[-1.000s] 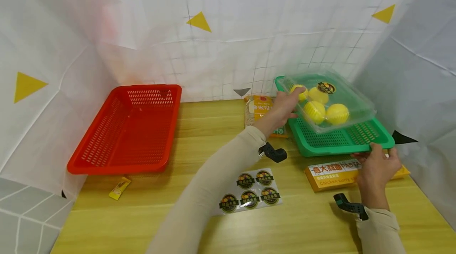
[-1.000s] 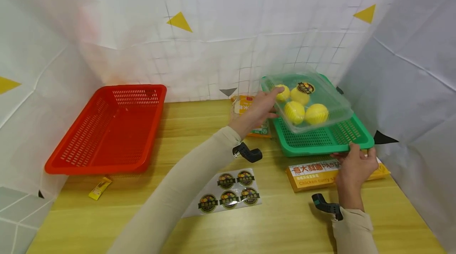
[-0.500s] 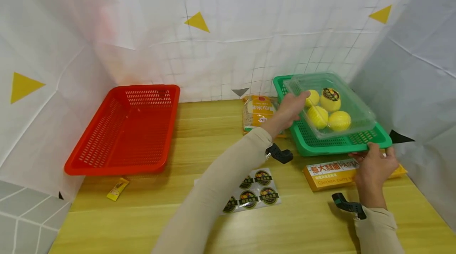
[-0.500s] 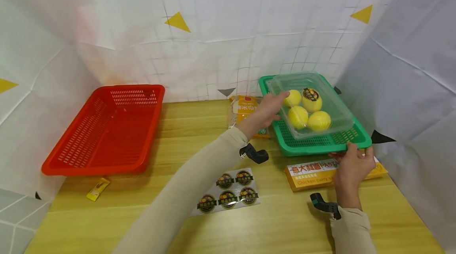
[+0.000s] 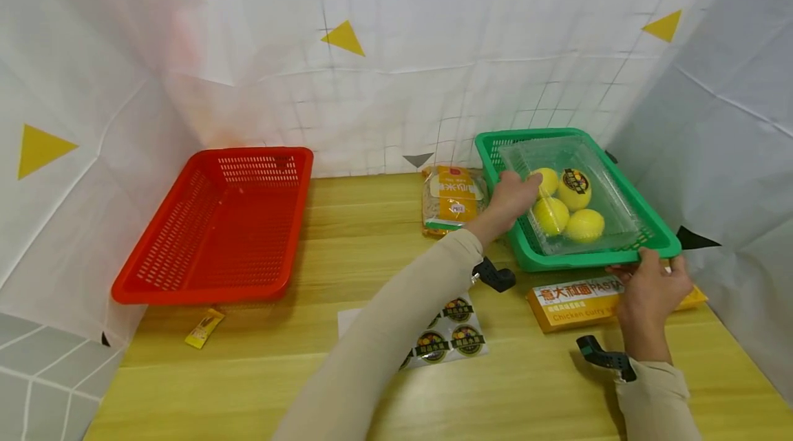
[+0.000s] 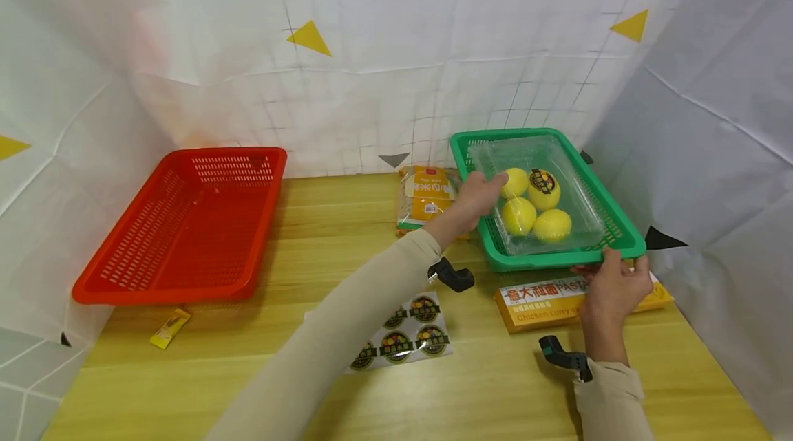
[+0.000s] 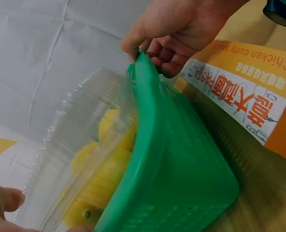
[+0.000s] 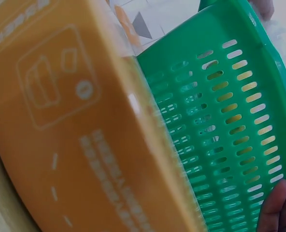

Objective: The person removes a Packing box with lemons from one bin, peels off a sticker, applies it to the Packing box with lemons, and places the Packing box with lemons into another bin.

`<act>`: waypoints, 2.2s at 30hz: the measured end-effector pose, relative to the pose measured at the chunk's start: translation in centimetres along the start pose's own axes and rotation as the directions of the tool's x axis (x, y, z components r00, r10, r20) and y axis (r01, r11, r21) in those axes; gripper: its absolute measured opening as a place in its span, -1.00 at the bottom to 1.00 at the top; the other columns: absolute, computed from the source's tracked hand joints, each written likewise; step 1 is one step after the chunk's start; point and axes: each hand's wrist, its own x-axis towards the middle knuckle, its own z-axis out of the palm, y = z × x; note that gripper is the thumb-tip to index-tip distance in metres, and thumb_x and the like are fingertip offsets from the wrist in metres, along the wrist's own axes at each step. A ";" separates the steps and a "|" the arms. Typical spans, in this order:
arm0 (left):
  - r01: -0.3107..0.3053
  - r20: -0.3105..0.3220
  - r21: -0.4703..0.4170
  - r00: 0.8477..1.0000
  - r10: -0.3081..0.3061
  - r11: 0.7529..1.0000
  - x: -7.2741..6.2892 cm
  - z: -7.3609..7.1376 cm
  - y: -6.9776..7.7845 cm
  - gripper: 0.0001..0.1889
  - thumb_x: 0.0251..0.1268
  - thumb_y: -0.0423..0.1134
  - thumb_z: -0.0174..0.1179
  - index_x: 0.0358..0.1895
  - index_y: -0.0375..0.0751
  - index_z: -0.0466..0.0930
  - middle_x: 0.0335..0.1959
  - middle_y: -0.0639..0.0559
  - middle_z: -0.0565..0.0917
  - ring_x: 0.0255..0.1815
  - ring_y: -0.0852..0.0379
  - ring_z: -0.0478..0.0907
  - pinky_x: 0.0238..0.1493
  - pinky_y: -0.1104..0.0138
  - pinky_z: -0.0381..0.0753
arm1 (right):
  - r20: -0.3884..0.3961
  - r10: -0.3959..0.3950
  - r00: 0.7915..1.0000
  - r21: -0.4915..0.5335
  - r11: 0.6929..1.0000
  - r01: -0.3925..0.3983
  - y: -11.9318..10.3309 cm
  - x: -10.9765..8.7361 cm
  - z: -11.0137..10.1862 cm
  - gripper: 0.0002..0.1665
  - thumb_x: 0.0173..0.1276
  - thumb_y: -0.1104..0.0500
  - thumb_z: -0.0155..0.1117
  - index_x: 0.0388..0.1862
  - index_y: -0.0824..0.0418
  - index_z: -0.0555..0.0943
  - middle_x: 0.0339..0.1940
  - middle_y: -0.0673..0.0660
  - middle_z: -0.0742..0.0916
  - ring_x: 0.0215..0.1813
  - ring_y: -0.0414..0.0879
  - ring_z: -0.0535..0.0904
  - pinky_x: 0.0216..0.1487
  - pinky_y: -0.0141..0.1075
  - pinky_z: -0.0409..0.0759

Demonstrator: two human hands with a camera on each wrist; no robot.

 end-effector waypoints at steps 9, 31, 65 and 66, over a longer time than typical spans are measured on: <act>-0.026 0.013 0.038 1.000 0.025 0.999 0.1 0.6 -0.1 -0.22 0.67 0.06 -0.01 0.70 -0.21 -0.11 0.56 -0.06 0.33 0.45 0.01 0.40 0.33 0.12 0.50 | -0.006 -0.004 1.000 0.003 1.000 0.004 -0.1 0.0 0.0 -0.57 0.52 0.38 0.21 0.33 0.37 0.52 -0.35 0.30 0.74 -0.64 0.06 0.64 -0.62 -0.19 0.68; -0.031 0.046 0.351 0.999 0.016 0.936 0.7 1.5 0.4 -0.16 0.65 0.00 0.04 0.70 -0.24 -0.25 -0.34 -0.14 0.67 -0.87 0.18 0.04 -0.79 0.30 0.20 | 0.004 -0.026 1.000 -0.025 0.999 0.026 0.2 -0.4 0.0 -0.58 0.54 0.36 0.19 0.32 0.41 0.49 -0.38 0.29 0.72 -0.63 0.04 0.65 -0.61 -0.22 0.68; -0.133 0.198 0.202 0.976 0.092 0.970 -0.4 -1.5 0.2 -0.64 0.49 -0.15 0.22 -0.46 -0.24 0.37 -0.61 0.05 0.26 -0.69 0.16 0.12 -0.61 0.32 0.22 | 0.036 -0.003 0.999 0.012 1.000 0.002 0.4 0.3 1.0 -0.58 0.53 0.39 0.18 0.33 0.41 0.47 -0.45 0.28 0.69 -0.65 0.08 0.64 -0.63 -0.18 0.68; -0.150 0.192 0.226 0.976 0.107 0.962 -0.6 -1.6 0.2 -0.71 0.49 -0.13 0.22 -0.32 -0.30 0.49 -0.51 0.06 0.41 -0.62 0.19 0.23 -0.55 0.35 0.30 | 0.030 -0.001 1.000 0.018 1.000 0.000 0.3 0.4 1.0 -0.57 0.53 0.39 0.18 0.34 0.40 0.47 -0.47 0.28 0.67 -0.66 0.08 0.63 -0.63 -0.18 0.67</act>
